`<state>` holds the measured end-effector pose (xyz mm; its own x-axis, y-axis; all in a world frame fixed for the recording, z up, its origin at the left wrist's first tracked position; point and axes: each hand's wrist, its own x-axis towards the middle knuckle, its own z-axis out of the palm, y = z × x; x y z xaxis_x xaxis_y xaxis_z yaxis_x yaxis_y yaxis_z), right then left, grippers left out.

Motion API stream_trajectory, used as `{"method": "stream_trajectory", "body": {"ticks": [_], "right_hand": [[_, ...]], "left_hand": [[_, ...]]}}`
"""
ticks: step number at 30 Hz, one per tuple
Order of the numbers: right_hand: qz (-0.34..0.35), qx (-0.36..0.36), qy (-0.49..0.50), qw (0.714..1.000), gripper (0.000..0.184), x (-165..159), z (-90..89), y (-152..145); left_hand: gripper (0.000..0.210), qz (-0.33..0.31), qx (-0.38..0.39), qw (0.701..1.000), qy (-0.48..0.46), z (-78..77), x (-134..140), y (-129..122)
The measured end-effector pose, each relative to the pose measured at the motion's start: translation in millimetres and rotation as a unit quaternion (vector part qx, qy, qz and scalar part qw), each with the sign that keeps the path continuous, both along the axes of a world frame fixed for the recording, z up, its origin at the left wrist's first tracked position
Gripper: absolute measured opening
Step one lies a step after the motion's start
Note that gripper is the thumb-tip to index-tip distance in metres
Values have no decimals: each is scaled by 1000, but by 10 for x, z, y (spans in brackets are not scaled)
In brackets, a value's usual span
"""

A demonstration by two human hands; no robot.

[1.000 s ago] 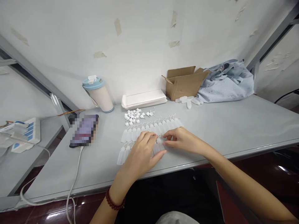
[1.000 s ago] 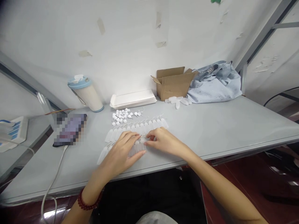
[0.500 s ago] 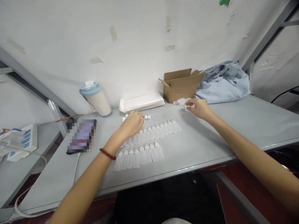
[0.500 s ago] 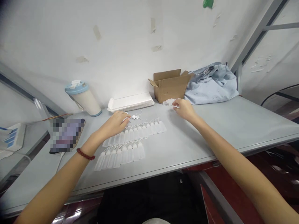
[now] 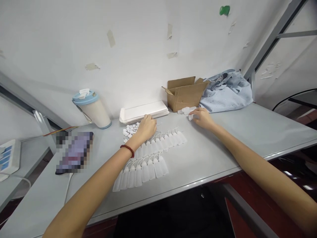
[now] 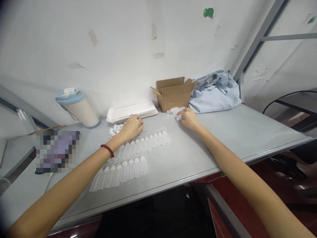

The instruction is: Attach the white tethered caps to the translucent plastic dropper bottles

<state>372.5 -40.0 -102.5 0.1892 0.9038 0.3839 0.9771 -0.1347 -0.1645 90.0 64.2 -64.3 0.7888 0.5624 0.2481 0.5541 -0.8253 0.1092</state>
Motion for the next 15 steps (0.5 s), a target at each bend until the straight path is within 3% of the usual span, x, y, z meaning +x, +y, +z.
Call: {"method": "stream_trajectory", "body": {"ticks": [3,7,15], "right_hand": [[-2,-9,-25,1000,40,-39,-7,-29],[10,-12,-49,999,40,-104,6,-99],[36,68,-3,997,25,-384,215,-241]], "left_hand": [[11,6,-15,998,-61,52,-36,-32],[14,19,-49,984,-169,195,-98,-120],[11,59,-129,919,-369,558,-436,-630]]}}
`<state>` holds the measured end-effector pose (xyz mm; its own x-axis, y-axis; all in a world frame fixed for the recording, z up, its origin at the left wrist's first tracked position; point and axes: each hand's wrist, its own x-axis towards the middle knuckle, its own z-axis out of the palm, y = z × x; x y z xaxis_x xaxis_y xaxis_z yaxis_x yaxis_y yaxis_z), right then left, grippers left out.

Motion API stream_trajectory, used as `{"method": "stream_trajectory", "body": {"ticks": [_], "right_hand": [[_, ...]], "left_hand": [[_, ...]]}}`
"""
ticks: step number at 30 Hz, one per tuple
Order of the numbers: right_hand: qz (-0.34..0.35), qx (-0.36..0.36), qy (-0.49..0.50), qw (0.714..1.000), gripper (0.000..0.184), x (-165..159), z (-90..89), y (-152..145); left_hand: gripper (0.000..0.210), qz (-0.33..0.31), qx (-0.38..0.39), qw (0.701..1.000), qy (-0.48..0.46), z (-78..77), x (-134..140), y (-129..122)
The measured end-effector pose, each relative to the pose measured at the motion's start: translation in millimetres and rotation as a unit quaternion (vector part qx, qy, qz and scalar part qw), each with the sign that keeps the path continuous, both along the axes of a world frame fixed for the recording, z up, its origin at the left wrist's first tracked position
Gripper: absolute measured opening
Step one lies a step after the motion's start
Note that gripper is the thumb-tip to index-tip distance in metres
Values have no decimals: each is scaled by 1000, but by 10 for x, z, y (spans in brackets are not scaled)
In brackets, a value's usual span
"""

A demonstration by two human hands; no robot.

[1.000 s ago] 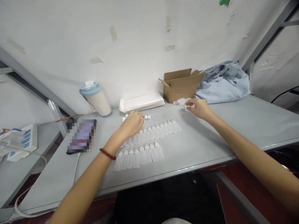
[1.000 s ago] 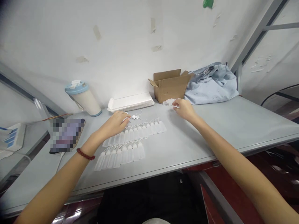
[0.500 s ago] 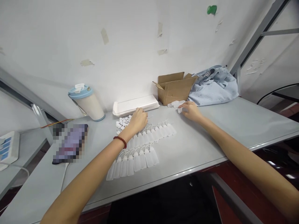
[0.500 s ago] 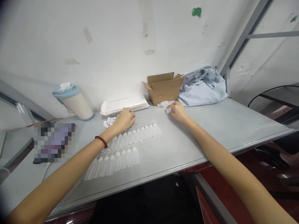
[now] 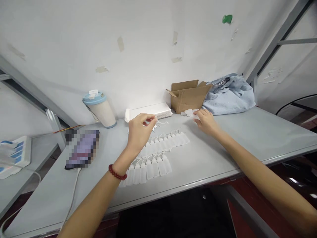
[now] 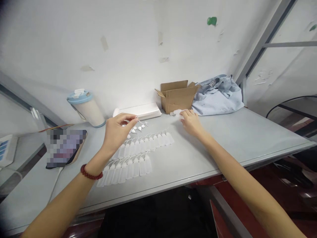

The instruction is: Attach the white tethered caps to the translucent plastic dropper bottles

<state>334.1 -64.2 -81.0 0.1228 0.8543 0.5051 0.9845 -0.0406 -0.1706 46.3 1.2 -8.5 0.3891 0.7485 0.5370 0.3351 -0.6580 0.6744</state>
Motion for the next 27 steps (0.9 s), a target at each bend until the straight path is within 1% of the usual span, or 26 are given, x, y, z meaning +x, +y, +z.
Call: {"method": "stream_trajectory", "body": {"ticks": [3,5,6,8,9,11,13,17,24,27], "right_hand": [[44,39,38,998,23,-353,103,-156],[83,47,64,993,23,-662,141,-305],[106,47,85,990,22,-818,149,-381],[194,40,184,963,19,-1100,140,-514],[226,37,215,949,18,-1213,126,-563],[256,30,258,931,18,-1370,85,-625],[264,25,270,926,19,-1446,39,-650],[270,17,254,929,22,-1468,-31,-678],[304,42,209,928,30,-1451,-117,-732],[309,56,199,928,32,-1440,-128,-730]], "left_hand": [[15,-2,-59,998,-30,24,-178,-277],[16,-19,-177,978,-105,-11,-262,-457],[17,-24,-211,969,-128,-41,-290,-536],[19,-27,-255,953,-160,-117,-317,-661],[17,-28,-268,948,-171,-160,-320,-705],[13,-36,-294,938,-179,-248,-318,-756],[10,-49,-317,930,-181,-326,-316,-772],[10,-66,-343,918,-187,-426,-321,-760],[13,-68,-396,892,-206,-504,-318,-765],[14,-69,-404,887,-211,-515,-319,-787]]}}
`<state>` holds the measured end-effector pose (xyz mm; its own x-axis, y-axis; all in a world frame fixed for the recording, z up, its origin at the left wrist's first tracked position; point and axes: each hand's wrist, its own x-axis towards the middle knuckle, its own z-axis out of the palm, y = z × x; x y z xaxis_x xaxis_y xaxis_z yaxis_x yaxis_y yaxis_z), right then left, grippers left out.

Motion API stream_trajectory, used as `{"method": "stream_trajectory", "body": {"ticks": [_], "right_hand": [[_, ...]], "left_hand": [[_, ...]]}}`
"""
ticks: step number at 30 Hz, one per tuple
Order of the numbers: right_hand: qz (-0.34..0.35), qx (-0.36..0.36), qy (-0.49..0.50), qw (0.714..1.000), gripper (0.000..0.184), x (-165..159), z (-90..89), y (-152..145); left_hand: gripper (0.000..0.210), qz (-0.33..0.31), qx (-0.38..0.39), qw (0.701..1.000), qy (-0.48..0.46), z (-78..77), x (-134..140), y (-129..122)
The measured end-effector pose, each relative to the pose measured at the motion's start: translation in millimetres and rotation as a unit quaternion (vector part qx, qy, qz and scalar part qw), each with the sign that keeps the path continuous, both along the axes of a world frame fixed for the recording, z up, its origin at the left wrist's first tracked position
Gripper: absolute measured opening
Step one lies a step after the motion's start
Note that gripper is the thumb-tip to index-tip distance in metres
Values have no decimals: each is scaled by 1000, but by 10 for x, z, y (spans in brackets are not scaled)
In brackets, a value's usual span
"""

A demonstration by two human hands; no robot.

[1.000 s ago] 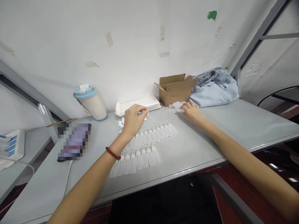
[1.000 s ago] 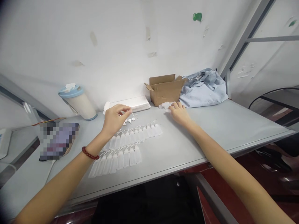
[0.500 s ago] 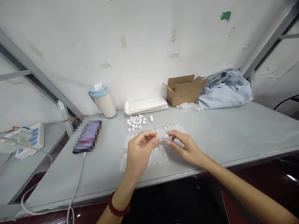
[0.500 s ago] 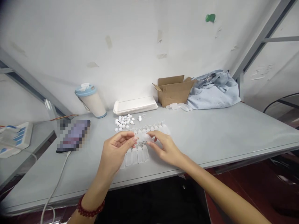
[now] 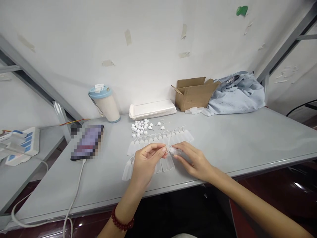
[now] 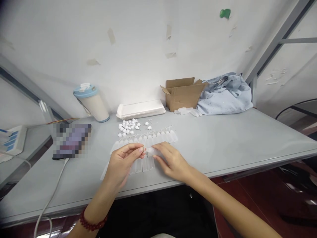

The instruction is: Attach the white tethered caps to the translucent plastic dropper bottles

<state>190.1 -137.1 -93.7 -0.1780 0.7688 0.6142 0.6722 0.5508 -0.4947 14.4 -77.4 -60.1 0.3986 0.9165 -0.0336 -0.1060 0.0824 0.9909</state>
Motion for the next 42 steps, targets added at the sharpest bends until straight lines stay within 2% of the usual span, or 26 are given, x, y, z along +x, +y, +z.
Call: {"method": "stream_trajectory", "body": {"ticks": [4,12,18,25,32,42], "right_hand": [[4,7,-9,1000,34,12,2,3],[5,6,-1,1000,36,1,2,-27],[9,1,-2,1000,36,3,-13,-33],[3,12,3,1000,37,-4,-11,-34],[7,24,0,1000,36,-15,-19,-38],[-26,85,-3,996,43,-26,-20,-48]], "left_hand": [[13,-4,8,1000,1,7,13,-25],[9,15,80,995,55,15,32,-43],[8,-6,97,992,78,49,50,-64],[14,-42,166,983,66,73,52,-136],[13,-9,145,983,116,52,81,-134],[13,-42,152,982,107,47,71,-119]]}}
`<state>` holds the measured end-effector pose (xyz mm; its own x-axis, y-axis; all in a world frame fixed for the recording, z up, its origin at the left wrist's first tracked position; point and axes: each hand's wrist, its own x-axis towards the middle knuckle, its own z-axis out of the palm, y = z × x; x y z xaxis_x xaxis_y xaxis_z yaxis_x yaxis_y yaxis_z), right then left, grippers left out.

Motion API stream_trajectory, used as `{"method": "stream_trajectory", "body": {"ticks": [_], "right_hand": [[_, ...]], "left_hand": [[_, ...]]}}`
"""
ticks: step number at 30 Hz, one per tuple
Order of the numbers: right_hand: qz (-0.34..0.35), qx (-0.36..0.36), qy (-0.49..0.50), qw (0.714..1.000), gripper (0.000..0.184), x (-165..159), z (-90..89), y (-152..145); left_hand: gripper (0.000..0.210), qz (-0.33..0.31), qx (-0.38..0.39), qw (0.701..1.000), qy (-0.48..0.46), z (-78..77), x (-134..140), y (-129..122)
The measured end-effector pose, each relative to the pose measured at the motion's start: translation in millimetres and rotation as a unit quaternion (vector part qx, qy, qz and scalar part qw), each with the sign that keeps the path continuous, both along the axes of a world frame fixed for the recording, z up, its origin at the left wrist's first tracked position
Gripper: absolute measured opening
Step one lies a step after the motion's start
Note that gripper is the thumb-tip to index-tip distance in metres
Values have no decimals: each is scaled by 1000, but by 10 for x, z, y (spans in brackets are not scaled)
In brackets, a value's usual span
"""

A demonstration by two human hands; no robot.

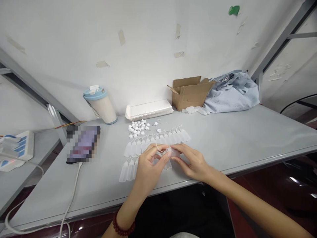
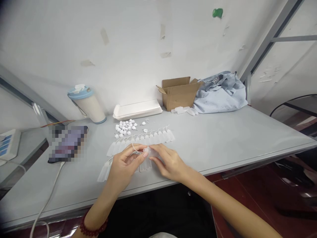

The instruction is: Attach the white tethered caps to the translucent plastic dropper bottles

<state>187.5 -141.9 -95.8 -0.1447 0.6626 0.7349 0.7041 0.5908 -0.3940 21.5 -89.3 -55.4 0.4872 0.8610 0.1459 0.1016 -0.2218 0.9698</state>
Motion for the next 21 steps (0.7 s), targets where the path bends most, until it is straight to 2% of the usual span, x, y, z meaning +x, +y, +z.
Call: {"method": "stream_trajectory", "body": {"ticks": [6,13,16,21], "right_hand": [[-1,27,0,1000,59,-1,-1,-5],[41,18,12,999,54,7,-1,9],[37,17,17,999,52,7,-8,1],[35,7,31,999,47,-2,25,-9]], "left_hand": [[16,-53,-16,998,-11,19,-18,21],[19,-93,-27,995,-18,4,-20,49],[18,-88,-37,995,-24,-18,-17,52],[20,-34,-76,995,-46,-34,17,25]]}}
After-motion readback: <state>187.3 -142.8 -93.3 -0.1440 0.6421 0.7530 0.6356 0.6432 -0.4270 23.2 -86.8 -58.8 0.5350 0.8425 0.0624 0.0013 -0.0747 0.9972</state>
